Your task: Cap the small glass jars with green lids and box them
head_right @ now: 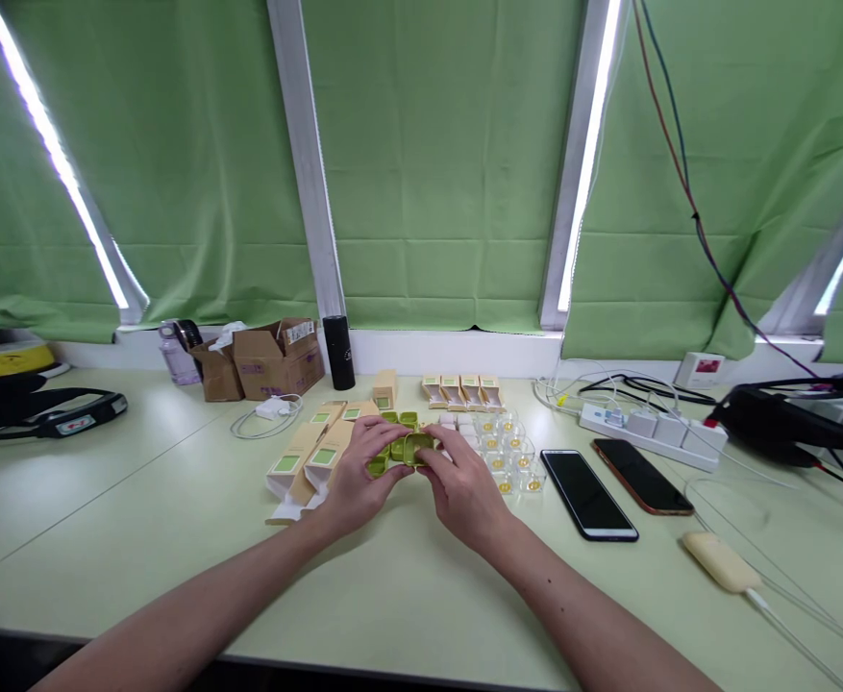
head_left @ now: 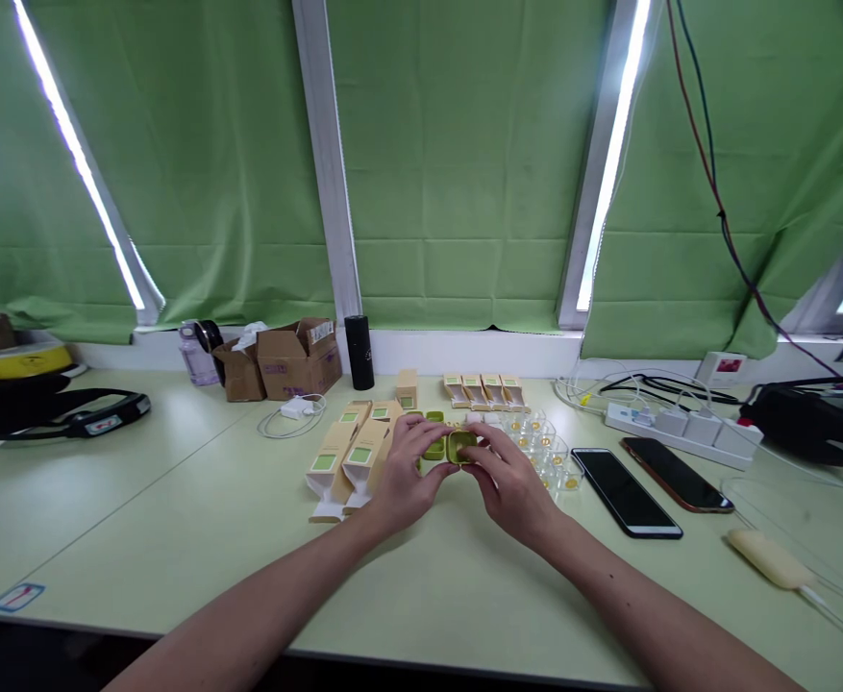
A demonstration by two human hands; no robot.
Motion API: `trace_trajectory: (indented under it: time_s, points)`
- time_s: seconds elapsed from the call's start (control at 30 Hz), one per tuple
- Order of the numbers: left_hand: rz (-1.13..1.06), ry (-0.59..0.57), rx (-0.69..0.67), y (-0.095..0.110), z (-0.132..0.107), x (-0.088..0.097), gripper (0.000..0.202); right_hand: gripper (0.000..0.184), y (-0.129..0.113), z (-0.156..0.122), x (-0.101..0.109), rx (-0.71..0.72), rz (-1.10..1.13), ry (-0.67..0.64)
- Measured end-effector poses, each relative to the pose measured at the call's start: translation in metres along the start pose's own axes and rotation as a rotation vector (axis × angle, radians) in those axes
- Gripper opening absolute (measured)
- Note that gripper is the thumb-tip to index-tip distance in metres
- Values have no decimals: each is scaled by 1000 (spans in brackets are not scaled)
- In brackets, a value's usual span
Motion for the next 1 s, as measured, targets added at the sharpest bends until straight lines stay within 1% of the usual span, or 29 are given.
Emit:
trace_trajectory:
  time_s: [0.1, 0.2, 0.33, 0.5, 0.73, 1.0]
  points:
    - [-34, 2, 30, 0, 0, 0, 40, 31, 1, -2, 2, -31, 36, 40]
    - [-99, 3, 142, -5, -1, 0, 42, 37, 3, -5, 2, -82, 83, 65]
    - [-155, -9, 289, -12, 0, -1, 34, 45, 4, -7, 1, -111, 135, 65]
    - [-181, -30, 398, -19, 5, -2, 26, 48, 5, -7, 0, -114, 165, 63]
    - [-249, -68, 506, -23, 7, -5, 34, 54, 6, -9, -3, -129, 179, 50]
    - [-344, -167, 610, -20, 5, -10, 46, 49, 9, -11, -5, -174, 217, 54]
Point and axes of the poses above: each hand's wrist, its own z-axis towards the middle knuckle, its own x-axis out of the back of the hand, y = z × x, the point moved 5 cm from there along z, towards the middle knuckle, and after that the axes turned 14 degrees about x, right-handed, at the moved point
